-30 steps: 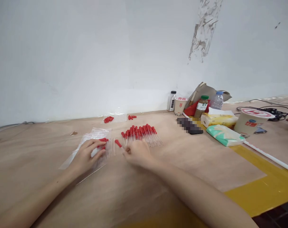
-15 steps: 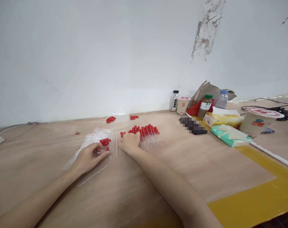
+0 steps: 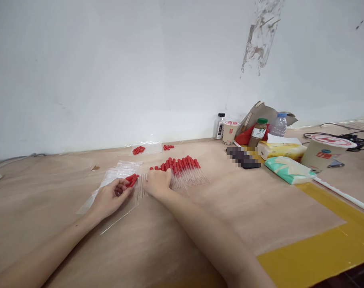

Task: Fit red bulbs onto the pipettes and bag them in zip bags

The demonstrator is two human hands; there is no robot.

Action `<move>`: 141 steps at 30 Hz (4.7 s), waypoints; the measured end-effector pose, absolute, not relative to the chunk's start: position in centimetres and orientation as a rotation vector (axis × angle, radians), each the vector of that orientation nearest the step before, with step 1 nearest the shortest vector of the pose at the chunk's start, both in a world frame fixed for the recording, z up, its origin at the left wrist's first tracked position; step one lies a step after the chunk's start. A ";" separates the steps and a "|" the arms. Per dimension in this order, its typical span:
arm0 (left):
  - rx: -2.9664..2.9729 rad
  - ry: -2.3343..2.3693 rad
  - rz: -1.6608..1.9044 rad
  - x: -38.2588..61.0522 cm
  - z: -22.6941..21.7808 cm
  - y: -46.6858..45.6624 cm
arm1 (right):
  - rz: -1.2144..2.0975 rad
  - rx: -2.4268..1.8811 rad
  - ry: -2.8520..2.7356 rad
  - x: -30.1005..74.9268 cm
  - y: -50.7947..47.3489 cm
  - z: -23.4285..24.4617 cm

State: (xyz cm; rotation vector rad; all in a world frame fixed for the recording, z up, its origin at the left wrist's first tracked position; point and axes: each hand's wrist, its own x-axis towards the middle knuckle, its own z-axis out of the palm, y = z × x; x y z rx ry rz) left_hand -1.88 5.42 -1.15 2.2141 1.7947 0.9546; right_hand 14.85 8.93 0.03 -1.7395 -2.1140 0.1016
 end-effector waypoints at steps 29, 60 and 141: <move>2.500 1.281 0.957 2.1 -0.7 2.0 | 0.195 -0.925 -2.211 24.9 2.9 -1.9; 2.801 1.133 0.778 2.3 -1.1 2.0 | -0.102 -0.855 -2.411 24.4 3.4 -1.7; 2.320 1.362 1.549 0.0 -1.2 6.0 | 0.296 -1.838 -2.119 17.2 7.2 1.9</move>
